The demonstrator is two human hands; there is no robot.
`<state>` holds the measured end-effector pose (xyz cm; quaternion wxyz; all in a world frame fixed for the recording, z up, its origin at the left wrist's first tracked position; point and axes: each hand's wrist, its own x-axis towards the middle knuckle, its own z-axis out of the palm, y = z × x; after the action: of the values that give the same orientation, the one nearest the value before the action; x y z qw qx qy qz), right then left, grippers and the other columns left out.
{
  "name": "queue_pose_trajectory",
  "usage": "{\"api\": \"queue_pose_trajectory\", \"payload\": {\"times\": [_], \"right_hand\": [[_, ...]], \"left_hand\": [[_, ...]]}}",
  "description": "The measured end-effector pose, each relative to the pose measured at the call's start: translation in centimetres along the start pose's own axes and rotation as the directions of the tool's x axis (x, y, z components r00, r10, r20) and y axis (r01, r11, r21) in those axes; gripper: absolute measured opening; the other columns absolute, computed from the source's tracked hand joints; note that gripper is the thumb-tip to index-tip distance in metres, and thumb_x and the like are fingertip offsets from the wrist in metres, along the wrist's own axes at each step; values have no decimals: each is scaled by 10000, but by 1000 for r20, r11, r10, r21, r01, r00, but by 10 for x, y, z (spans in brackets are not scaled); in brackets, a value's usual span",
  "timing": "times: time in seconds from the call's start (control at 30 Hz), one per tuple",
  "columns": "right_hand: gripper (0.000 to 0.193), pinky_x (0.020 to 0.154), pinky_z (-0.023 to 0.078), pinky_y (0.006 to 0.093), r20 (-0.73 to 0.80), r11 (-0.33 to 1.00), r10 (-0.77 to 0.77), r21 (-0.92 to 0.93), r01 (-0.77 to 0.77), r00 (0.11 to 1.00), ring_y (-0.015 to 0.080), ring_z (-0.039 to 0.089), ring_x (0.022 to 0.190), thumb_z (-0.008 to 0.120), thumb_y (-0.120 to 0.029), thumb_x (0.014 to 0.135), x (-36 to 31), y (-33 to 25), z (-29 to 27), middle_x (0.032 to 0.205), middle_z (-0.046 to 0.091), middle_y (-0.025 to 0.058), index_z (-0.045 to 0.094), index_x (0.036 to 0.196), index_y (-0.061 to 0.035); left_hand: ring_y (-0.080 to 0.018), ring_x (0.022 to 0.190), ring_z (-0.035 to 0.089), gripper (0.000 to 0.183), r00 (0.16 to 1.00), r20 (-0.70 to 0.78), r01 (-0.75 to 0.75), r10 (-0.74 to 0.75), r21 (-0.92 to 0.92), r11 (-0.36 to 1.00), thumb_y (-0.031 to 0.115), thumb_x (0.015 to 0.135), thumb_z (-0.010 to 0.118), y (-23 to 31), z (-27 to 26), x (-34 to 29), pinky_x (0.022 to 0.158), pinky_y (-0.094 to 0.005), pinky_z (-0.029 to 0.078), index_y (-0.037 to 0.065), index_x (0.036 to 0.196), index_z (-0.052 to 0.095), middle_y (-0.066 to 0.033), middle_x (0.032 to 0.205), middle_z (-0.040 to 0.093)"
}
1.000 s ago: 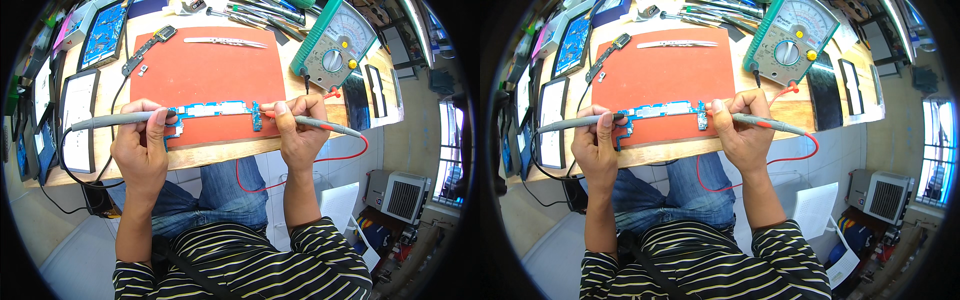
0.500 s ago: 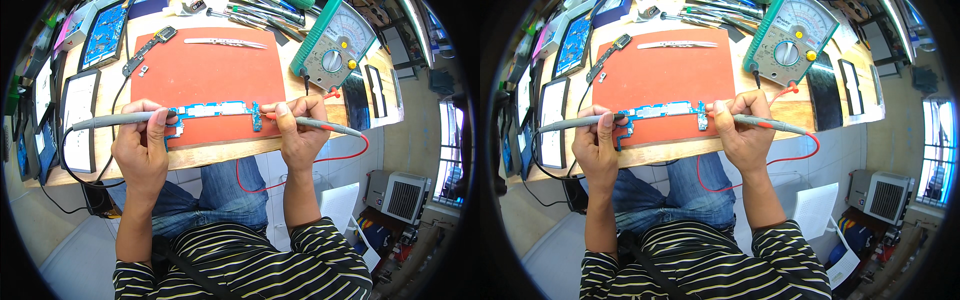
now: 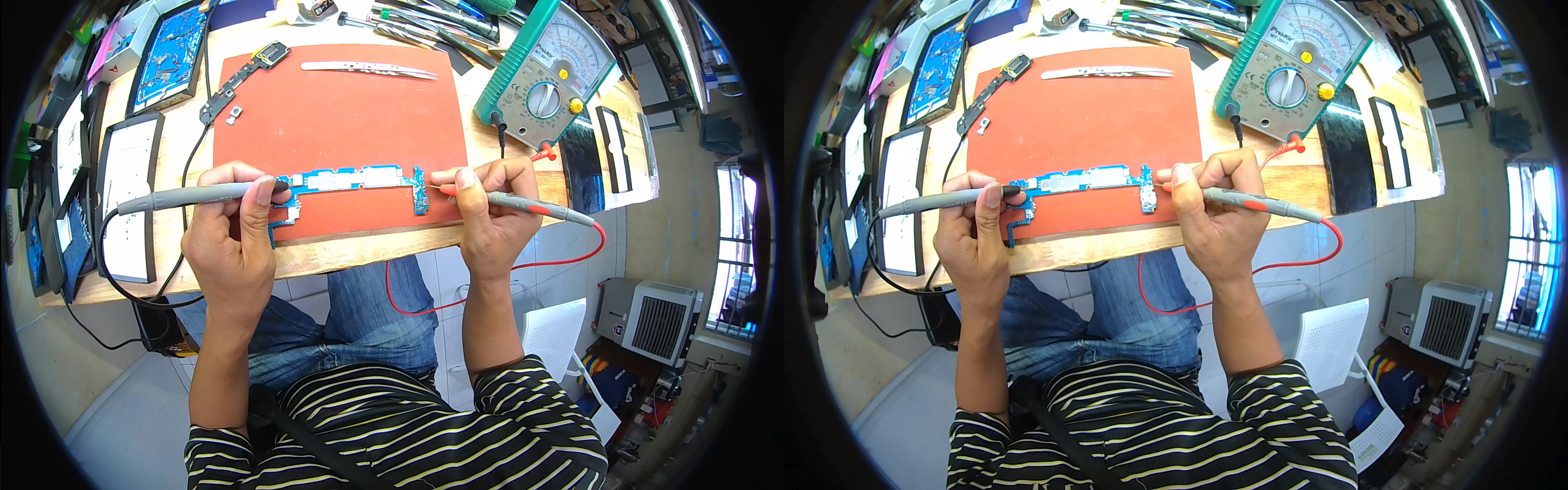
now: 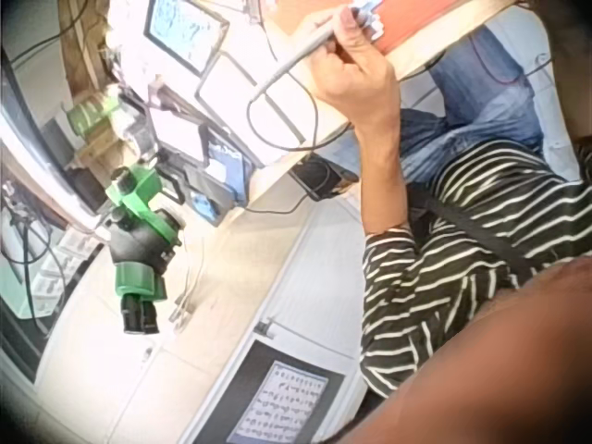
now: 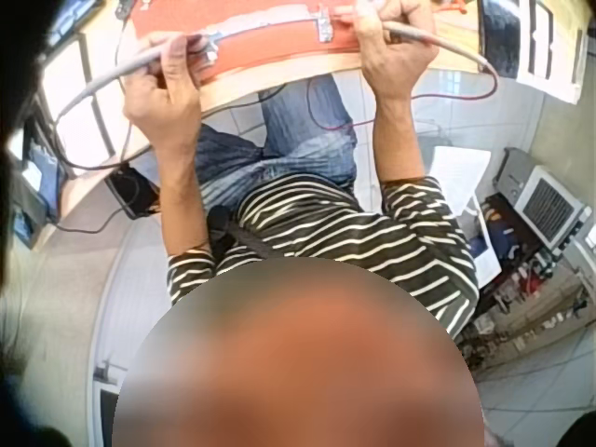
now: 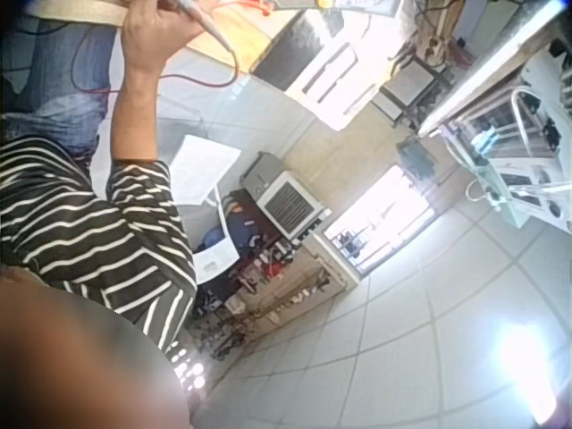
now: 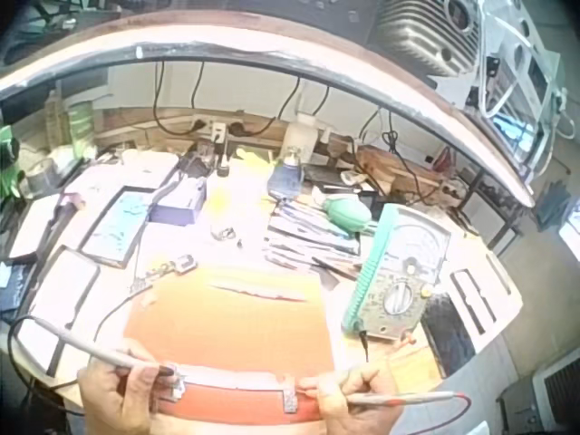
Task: The person uses a multimeter to test points on a small blue circuit board. They hold the board with one hand and touch various pads with the multimeter probes, then briefly set the probes down and adjust the head-mounted camera.
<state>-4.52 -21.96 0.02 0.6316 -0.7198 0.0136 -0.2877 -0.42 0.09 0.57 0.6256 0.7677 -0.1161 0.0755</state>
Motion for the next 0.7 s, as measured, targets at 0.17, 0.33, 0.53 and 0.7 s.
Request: {"api": "queue_pose_trajectory", "payload": {"times": [0.17,0.33,0.53,0.7], "right_hand": [[227,641,558,283,6,1000,1,1,-1,1000,225,690,720,577,13,893,0,0,-1,662,577,95,387,786,-47],[222,650,561,292,8,1000,6,-3,-6,1000,224,689,716,575,13,894,0,-1,-1,661,577,95,389,786,-45],[228,640,557,279,4,1000,-2,-6,2,1000,218,690,721,575,11,899,0,0,0,662,570,84,383,791,-49],[225,637,555,273,6,1000,-2,4,2,1000,217,691,727,576,14,897,0,1,0,679,577,88,384,797,-51]], "left_hand": [[-103,756,622,155,1000,-17,11,-11,-17,1000,139,978,529,-1,1,0,693,-232,523,-15,965,523,-57,812,594],[-103,756,627,159,1000,-16,12,-12,-3,1000,145,979,528,-1,1,-1,692,-228,518,-14,967,525,-63,805,610],[-107,757,622,161,1000,-15,12,-12,-8,1000,145,979,529,-1,1,0,701,-234,518,-15,962,523,-66,807,605],[-105,761,620,164,999,-13,31,-32,-17,999,147,978,532,0,0,-1,708,-237,516,-15,957,526,-59,805,600]]}}
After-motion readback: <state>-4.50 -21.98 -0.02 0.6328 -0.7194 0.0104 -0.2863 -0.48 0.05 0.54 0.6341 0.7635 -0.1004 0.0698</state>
